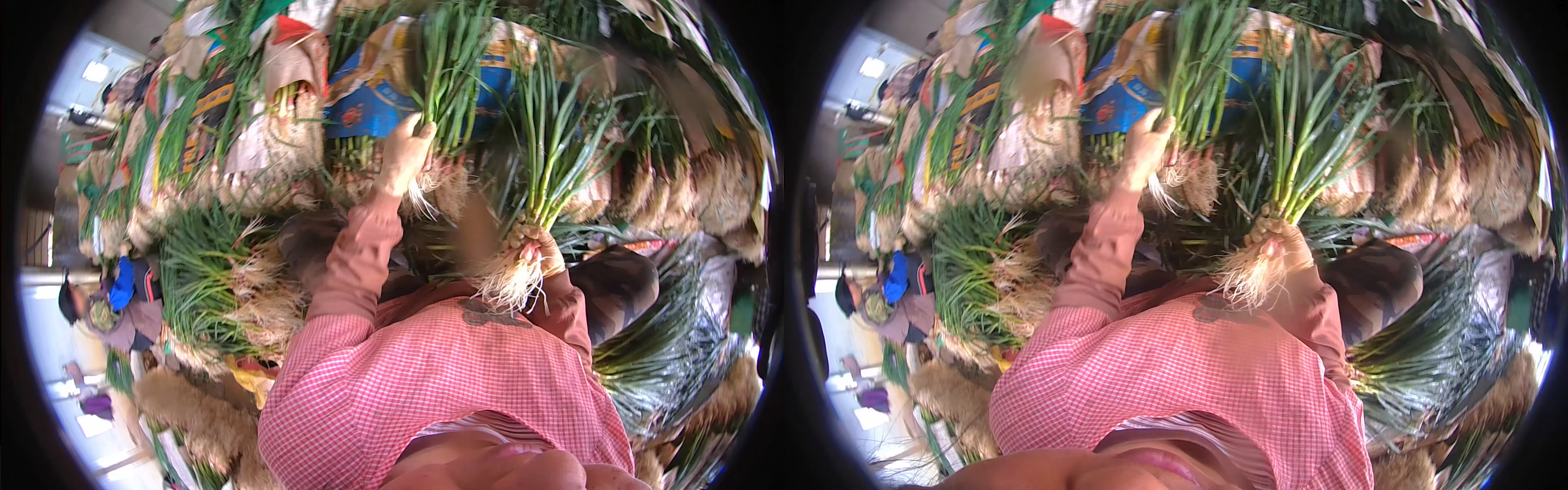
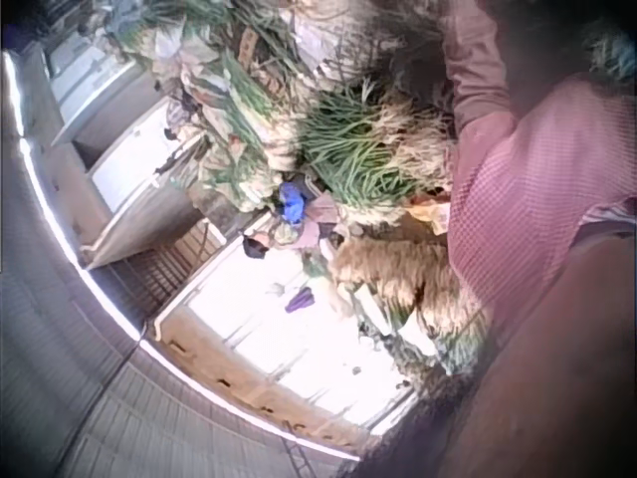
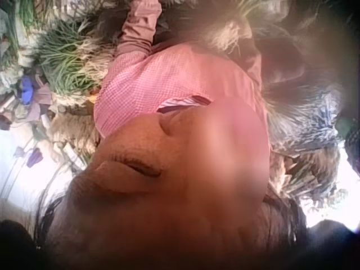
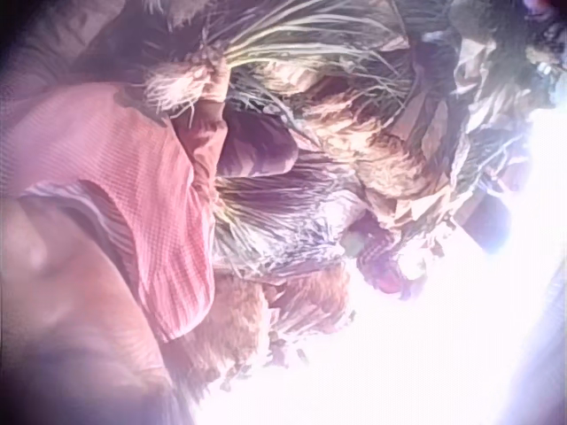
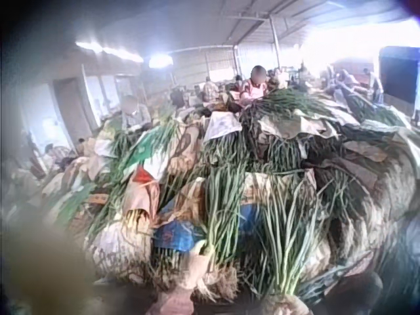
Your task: The person sits on the floor and repeatedly cleans the roots of green onions by hand, removing soil and debris. They handle the onions one at a time, shaking and rubbing the root ends before placing them back into the pile.
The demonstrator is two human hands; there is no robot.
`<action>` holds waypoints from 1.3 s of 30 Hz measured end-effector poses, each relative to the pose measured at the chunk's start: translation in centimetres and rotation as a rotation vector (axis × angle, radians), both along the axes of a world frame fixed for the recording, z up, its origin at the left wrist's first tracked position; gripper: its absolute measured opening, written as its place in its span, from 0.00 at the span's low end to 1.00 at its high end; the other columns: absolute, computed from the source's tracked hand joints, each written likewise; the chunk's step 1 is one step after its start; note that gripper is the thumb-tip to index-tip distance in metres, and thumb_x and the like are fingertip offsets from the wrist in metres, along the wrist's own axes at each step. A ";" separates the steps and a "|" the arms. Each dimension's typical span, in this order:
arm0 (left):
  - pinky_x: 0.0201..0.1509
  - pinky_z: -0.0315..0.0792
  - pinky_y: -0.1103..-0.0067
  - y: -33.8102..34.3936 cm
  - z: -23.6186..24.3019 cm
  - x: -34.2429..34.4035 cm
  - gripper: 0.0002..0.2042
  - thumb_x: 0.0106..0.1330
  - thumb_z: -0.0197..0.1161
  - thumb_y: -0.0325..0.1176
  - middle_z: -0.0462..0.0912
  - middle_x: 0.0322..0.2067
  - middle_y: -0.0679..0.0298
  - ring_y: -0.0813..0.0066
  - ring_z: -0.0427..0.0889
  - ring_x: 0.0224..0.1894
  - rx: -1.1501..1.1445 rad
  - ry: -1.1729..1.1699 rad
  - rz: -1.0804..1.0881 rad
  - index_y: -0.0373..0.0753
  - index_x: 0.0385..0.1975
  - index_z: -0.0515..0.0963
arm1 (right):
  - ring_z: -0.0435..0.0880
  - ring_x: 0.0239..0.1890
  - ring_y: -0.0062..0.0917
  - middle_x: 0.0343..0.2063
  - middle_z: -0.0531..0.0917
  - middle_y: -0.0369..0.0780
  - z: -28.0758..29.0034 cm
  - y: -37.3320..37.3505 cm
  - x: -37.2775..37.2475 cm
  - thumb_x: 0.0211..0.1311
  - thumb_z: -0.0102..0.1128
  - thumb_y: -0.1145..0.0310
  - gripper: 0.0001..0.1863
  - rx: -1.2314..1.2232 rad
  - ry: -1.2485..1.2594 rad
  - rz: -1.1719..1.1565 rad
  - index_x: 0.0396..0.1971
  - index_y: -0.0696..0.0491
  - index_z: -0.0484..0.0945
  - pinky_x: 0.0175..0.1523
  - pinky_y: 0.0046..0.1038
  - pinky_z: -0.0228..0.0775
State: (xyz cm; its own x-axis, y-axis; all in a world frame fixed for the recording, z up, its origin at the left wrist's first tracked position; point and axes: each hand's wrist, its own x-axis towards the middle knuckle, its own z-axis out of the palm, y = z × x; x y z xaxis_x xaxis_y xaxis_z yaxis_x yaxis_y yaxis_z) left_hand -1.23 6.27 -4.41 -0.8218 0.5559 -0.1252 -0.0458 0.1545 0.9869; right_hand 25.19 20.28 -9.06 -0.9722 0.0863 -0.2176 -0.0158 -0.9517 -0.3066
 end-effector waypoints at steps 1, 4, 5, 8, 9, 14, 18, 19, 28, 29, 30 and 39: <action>0.30 0.73 0.82 0.3 0.4 2.2 0.13 0.63 0.58 0.37 0.80 0.21 0.64 0.77 0.77 0.22 -0.071 -0.016 -0.025 0.36 0.42 0.75 | 0.74 0.28 0.26 0.25 0.74 0.35 0.7 -0.1 0.3 0.49 0.61 0.74 0.14 0.005 -0.053 0.013 0.37 0.52 0.69 0.45 0.37 0.68; 0.35 0.72 0.80 1.5 -0.9 8.9 0.13 0.62 0.60 0.39 0.77 0.26 0.66 0.78 0.75 0.30 0.065 -0.211 -0.122 0.35 0.36 0.75 | 0.76 0.30 0.28 0.24 0.75 0.37 2.1 -0.4 0.8 0.49 0.60 0.76 0.14 0.090 -0.102 0.059 0.37 0.52 0.70 0.44 0.37 0.70; 0.35 0.71 0.81 2.1 -2.1 10.6 0.13 0.62 0.61 0.39 0.77 0.26 0.66 0.78 0.75 0.30 0.115 -0.174 -0.237 0.35 0.36 0.75 | 0.77 0.31 0.30 0.23 0.75 0.37 2.1 -0.6 0.6 0.49 0.60 0.77 0.14 -0.006 -0.052 0.077 0.37 0.53 0.70 0.43 0.36 0.71; 0.32 0.69 0.84 3.2 -5.1 13.2 0.10 0.63 0.59 0.35 0.78 0.28 0.68 0.80 0.74 0.28 -0.033 -0.277 -0.240 0.37 0.39 0.75 | 0.77 0.34 0.34 0.24 0.76 0.40 1.9 -1.1 0.3 0.49 0.59 0.76 0.13 -0.149 -0.085 0.138 0.36 0.53 0.71 0.40 0.35 0.72; 0.29 0.67 0.86 3.2 -5.8 13.7 0.09 0.63 0.58 0.35 0.78 0.27 0.69 0.83 0.73 0.26 0.036 -0.385 -0.242 0.38 0.38 0.75 | 0.77 0.34 0.35 0.27 0.77 0.41 1.7 -1.2 0.3 0.49 0.58 0.76 0.13 -0.165 -0.074 0.146 0.36 0.53 0.71 0.41 0.35 0.71; 0.18 0.61 0.89 2.4 -5.1 13.9 0.10 0.66 0.54 0.39 0.77 0.24 0.69 0.87 0.69 0.19 0.240 -0.609 -0.121 0.40 0.36 0.74 | 0.74 0.34 0.32 0.41 0.75 0.44 2.1 -1.6 0.6 0.50 0.56 0.74 0.11 -0.182 -0.038 0.145 0.35 0.53 0.70 0.40 0.31 0.67; 0.26 0.68 0.82 2.1 -3.0 14.6 0.13 0.68 0.49 0.41 0.75 0.28 0.62 0.77 0.72 0.24 0.529 -1.111 -0.246 0.36 0.34 0.72 | 0.70 0.29 0.27 0.38 0.74 0.45 2.6 -1.8 1.1 0.51 0.54 0.72 0.08 -0.203 0.149 0.124 0.32 0.53 0.68 0.32 0.25 0.62; 0.31 0.70 0.77 2.1 -2.6 14.8 0.13 0.69 0.47 0.41 0.74 0.30 0.61 0.72 0.73 0.28 0.493 -1.075 -0.237 0.37 0.35 0.70 | 0.70 0.28 0.27 0.38 0.74 0.46 2.6 -1.9 1.2 0.51 0.54 0.72 0.08 -0.247 0.168 0.115 0.32 0.53 0.67 0.32 0.25 0.62; 0.21 0.60 0.87 2.9 -1.7 13.0 0.13 0.67 0.51 0.47 0.66 0.19 0.78 0.87 0.61 0.18 0.186 -0.628 -0.115 0.44 0.30 0.72 | 0.69 0.24 0.27 0.34 0.74 0.47 1.4 -1.9 2.1 0.49 0.55 0.71 0.08 -0.305 0.175 0.044 0.27 0.54 0.65 0.32 0.26 0.61; 0.22 0.62 0.87 3.6 -1.7 12.8 0.14 0.65 0.54 0.48 0.68 0.20 0.77 0.86 0.63 0.20 0.213 -0.618 -0.195 0.44 0.31 0.73 | 0.69 0.24 0.27 0.34 0.74 0.47 1.4 -1.7 2.1 0.49 0.55 0.71 0.08 -0.302 0.168 0.045 0.26 0.54 0.65 0.32 0.26 0.61; 0.22 0.63 0.86 4.2 -1.7 12.5 0.15 0.63 0.56 0.50 0.69 0.21 0.77 0.86 0.65 0.21 0.225 -0.600 -0.271 0.44 0.31 0.74 | 0.69 0.24 0.27 0.34 0.74 0.47 1.3 -1.5 2.1 0.49 0.55 0.71 0.08 -0.297 0.170 0.054 0.26 0.54 0.65 0.32 0.27 0.61; 0.22 0.62 0.83 8.9 -5.6 12.4 0.13 0.62 0.61 0.45 0.66 0.17 0.75 0.84 0.63 0.17 0.506 -0.654 -0.123 0.45 0.23 0.70 | 0.70 0.26 0.27 0.34 0.76 0.47 1.5 -0.7 2.2 0.49 0.56 0.69 0.11 -0.174 0.172 0.137 0.33 0.54 0.71 0.35 0.28 0.63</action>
